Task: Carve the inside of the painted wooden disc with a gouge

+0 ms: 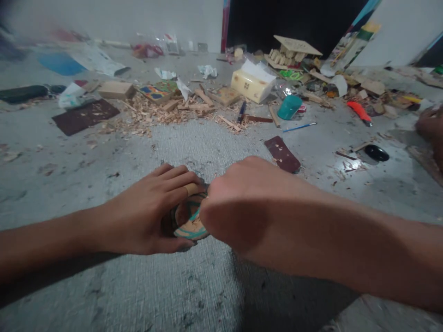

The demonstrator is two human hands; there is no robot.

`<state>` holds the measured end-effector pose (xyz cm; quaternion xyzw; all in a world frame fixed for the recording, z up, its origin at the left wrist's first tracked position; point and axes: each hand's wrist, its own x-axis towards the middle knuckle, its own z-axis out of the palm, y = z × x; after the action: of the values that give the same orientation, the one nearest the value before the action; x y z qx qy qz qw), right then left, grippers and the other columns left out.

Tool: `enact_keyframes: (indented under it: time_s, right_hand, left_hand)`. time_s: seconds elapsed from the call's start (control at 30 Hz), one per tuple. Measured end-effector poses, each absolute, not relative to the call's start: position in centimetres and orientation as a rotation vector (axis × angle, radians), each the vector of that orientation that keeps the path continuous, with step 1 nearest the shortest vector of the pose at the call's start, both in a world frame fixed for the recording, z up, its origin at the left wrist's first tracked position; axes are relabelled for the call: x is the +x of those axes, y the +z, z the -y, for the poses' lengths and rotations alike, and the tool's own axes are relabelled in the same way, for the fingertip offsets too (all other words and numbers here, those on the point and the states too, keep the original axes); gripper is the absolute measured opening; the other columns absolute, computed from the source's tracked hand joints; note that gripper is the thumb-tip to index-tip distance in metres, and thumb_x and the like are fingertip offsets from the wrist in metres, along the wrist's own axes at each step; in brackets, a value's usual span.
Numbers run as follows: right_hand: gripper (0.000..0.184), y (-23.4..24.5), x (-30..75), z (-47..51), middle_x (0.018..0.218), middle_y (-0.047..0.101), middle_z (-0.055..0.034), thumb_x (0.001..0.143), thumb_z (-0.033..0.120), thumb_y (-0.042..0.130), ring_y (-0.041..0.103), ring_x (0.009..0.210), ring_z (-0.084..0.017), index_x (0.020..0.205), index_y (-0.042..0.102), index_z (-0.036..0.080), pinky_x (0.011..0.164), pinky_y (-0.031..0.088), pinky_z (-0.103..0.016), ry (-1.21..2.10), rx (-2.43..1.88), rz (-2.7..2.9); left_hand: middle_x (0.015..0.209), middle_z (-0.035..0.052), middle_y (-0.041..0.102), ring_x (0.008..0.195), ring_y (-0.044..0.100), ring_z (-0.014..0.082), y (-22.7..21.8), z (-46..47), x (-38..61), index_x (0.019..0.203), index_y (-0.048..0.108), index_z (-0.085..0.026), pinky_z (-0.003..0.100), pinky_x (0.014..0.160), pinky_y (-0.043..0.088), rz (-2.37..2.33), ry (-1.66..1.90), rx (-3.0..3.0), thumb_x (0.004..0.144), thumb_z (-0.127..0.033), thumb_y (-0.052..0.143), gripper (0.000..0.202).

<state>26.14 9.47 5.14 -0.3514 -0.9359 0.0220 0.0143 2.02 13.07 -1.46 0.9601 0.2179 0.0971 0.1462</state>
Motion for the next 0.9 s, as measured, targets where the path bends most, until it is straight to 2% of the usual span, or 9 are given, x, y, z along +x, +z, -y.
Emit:
enact_keyframes:
  time_s: [0.1,0.17,0.37,0.5,0.63,0.77,0.9]
  right_hand:
    - [0.025,5.0,26.2,-9.0,0.06,0.059,0.0021,0.091,0.015,0.054,0.028,0.045,-0.012,0.068,0.061,0.023,0.051,0.015,-0.036,0.079,-1.015,3.056]
    - [0.027,4.5,26.6,-8.1,0.062,0.058,0.002,0.095,0.014,0.05,0.031,0.045,-0.012,0.071,0.061,0.023,0.05,0.016,-0.036,0.013,-1.031,2.975]
    - [0.034,0.7,27.9,-4.8,0.061,0.059,0.0019,0.105,0.019,0.048,0.049,0.052,-0.013,0.076,0.064,0.021,0.054,0.028,-0.035,0.029,-1.21,2.651]
    - [0.035,-2.0,28.0,-4.0,0.058,0.058,0.0027,0.108,0.023,0.048,0.049,0.051,-0.012,0.081,0.071,0.02,0.053,0.032,-0.032,-0.025,-1.229,2.512]
    - [0.03,-3.7,28.5,-3.9,0.064,0.062,0.0028,0.11,0.03,0.051,0.053,0.053,-0.012,0.099,0.077,0.02,0.053,0.033,-0.031,-0.053,-1.241,2.472]
    - [0.025,-2.6,29.2,-4.4,0.068,0.065,0.0034,0.108,0.034,0.056,0.058,0.057,-0.011,0.102,0.078,0.022,0.056,0.038,-0.027,0.083,-1.264,2.417]
    - [0.023,0.5,29.5,-5.9,0.068,0.064,0.0023,0.106,0.029,0.059,0.056,0.057,-0.01,0.095,0.078,0.02,0.055,0.035,-0.026,0.178,-1.167,2.529]
  left_hand:
    - [0.112,0.0091,0.066,0.1,0.06,0.0288,-1.2,-13.2,2.2,0.119,0.065,-0.016,0.042,0.086,0.038,-0.62,0.288,2.771,0.075,-0.056,0.081,0.062]
    - [0.108,0.0079,0.065,0.098,0.06,0.028,-1.1,-13.2,2.4,0.119,0.065,-0.016,0.041,0.085,0.039,-0.622,0.281,2.776,0.072,-0.055,0.084,0.064]
    - [0.106,0.0075,0.063,0.099,0.059,0.0284,-1.4,-13.2,2.6,0.112,0.067,-0.015,0.042,0.084,0.042,-0.616,0.305,2.767,0.07,-0.052,0.085,0.058]
    - [0.107,0.0084,0.063,0.1,0.06,0.0295,-1.4,-13.2,2.4,0.112,0.067,-0.014,0.043,0.085,0.043,-0.643,0.31,2.773,0.071,-0.052,0.085,0.059]
    - [0.108,0.0085,0.064,0.101,0.06,0.0302,-1.0,-13.2,2.3,0.112,0.067,-0.014,0.044,0.085,0.044,-0.682,0.247,2.769,0.072,-0.053,0.085,0.058]
    - [0.112,0.01,0.064,0.105,0.059,0.0316,-0.9,-13.0,2.2,0.116,0.065,-0.014,0.045,0.088,0.045,-0.725,0.22,2.762,0.071,-0.055,0.086,0.063]
    - [0.113,0.0099,0.064,0.107,0.058,0.0327,-1.2,-13.1,2.1,0.118,0.064,-0.016,0.047,0.09,0.045,-0.72,0.228,2.763,0.071,-0.058,0.086,0.067]
